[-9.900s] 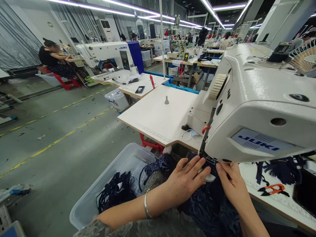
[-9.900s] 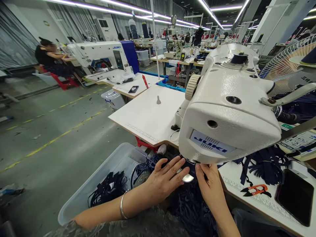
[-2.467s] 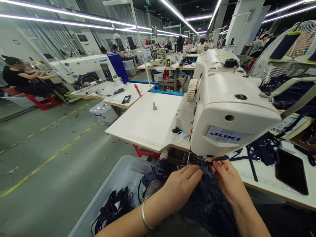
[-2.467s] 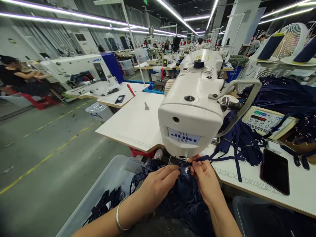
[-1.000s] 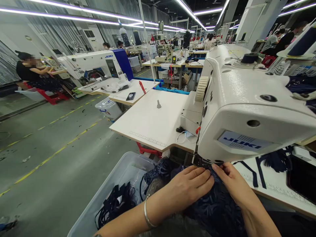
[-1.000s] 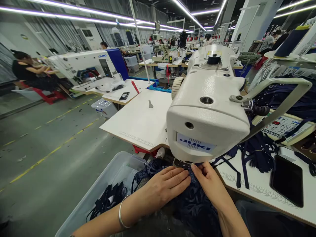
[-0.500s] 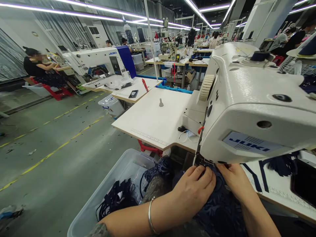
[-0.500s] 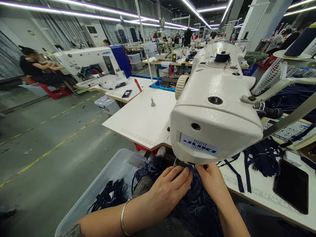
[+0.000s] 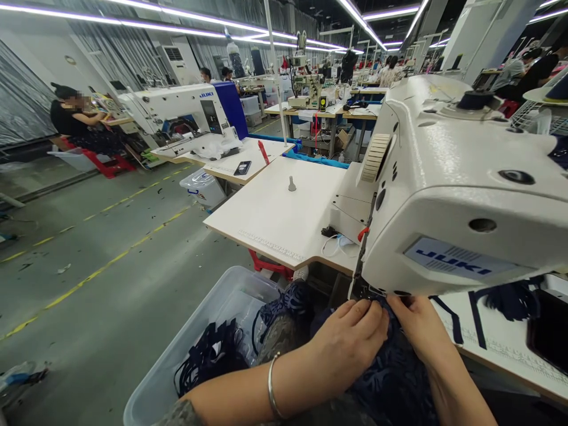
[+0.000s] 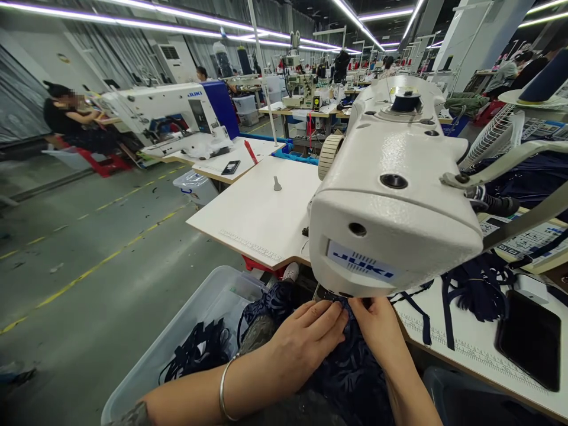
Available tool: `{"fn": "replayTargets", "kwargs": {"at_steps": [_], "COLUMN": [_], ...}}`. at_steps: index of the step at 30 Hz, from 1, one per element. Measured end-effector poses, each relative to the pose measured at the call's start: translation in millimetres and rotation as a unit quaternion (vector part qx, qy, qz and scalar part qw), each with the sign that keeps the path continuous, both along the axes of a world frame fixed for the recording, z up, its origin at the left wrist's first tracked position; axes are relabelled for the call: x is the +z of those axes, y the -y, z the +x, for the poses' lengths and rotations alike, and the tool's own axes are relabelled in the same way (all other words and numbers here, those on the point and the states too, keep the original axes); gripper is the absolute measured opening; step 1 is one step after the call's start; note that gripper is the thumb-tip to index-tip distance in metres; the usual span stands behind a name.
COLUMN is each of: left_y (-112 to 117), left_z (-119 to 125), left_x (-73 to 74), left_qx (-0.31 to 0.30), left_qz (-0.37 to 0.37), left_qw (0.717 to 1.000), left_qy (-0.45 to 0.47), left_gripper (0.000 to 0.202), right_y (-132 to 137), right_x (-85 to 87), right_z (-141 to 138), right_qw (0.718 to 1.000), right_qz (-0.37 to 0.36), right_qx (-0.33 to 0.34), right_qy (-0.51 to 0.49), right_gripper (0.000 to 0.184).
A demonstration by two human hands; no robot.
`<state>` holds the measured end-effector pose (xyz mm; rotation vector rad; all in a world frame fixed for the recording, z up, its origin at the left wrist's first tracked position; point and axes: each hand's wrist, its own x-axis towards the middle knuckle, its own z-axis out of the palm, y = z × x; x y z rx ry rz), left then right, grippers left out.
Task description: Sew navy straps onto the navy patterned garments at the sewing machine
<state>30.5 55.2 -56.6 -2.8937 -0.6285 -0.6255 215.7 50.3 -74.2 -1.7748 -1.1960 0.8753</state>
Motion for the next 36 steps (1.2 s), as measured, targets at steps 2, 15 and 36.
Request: {"fn": "replayTargets", "kwargs": {"at_steps": [2,15,36], "left_y": [1.7,13.6,9.6], "left_z": [1.2,11.4,14.0], "left_x": [-0.5,-12.0,-7.9], "left_qx": [0.009,0.104,0.092], "left_qz": [-0.006,0.027,0.037], "left_qw": [1.000,0.994,0.995], "left_qy": [-0.004,-0.001,-0.017], "left_gripper": [0.039,0.037,0.036], "right_y": [0.3,-12.1,-27.3], "right_x": [-3.0,2.4,-8.9], "right_z": [2.0,8.3,14.9], "right_qw": [1.000,0.991,0.986], "right_qz": [0.019,0.070,0.124], "right_qx": [0.015,0.040,0.022], "right_qy": [-0.009,0.110,0.112], "right_gripper": [0.025,0.030,0.021]}}
